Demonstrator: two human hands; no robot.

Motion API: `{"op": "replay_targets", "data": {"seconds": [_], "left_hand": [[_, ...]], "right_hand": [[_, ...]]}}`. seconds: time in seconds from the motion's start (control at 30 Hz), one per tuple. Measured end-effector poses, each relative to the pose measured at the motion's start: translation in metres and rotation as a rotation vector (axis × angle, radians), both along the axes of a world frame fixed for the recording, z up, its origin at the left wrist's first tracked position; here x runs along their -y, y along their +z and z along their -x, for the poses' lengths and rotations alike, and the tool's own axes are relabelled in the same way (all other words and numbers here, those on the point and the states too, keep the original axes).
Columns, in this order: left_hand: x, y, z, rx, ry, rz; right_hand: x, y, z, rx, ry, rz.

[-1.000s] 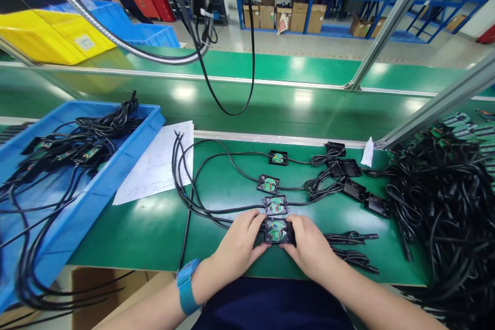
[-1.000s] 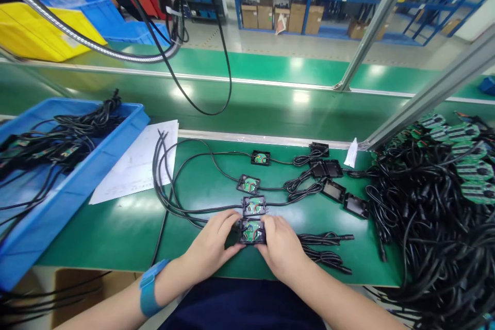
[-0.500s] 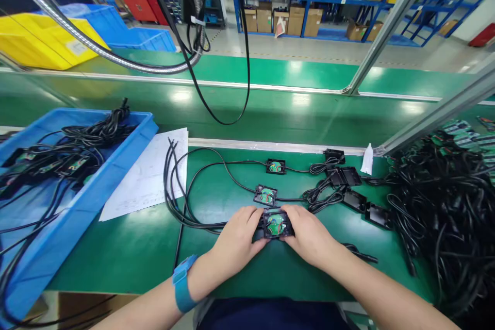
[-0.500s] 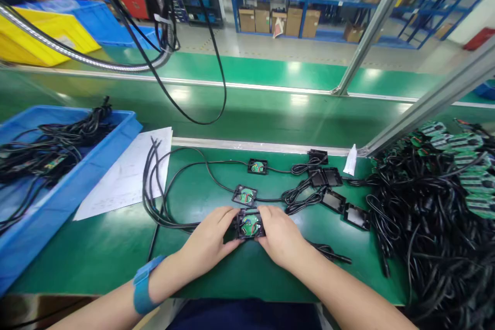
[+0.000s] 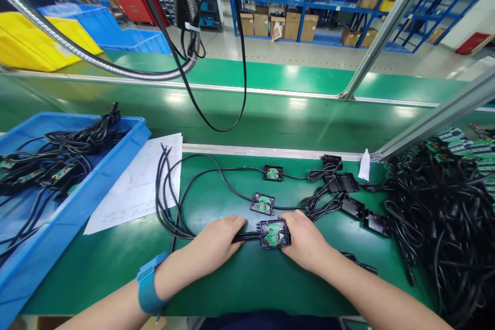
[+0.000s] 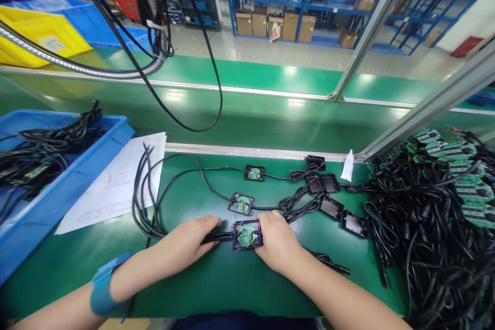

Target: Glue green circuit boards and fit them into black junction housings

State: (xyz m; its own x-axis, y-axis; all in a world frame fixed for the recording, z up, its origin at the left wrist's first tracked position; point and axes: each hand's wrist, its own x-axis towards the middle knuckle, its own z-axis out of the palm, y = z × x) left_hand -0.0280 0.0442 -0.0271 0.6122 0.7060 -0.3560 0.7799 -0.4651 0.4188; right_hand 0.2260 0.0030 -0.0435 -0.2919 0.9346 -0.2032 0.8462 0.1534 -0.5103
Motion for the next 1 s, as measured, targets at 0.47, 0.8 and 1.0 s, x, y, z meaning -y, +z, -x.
{"op": "replay_targets", "data": {"seconds": [0.47,0.8,1.0], "left_hand": [[-0.069,-0.011,-0.001,0.012,-0.105,-0.423],[-0.084,0.004,-0.009,-0.074,-0.097,-0.399],[-0.11,0.005,-0.019,0.002,0.027,-0.566]], "right_hand": [[-0.043,0.012,0.012,0.101,-0.101,-0.166],[-0.06,0.013,-0.003,0.248,-0.066,-0.005],[-0.111,-0.011,-0.036,0.318,0.023,-0.232]]}}
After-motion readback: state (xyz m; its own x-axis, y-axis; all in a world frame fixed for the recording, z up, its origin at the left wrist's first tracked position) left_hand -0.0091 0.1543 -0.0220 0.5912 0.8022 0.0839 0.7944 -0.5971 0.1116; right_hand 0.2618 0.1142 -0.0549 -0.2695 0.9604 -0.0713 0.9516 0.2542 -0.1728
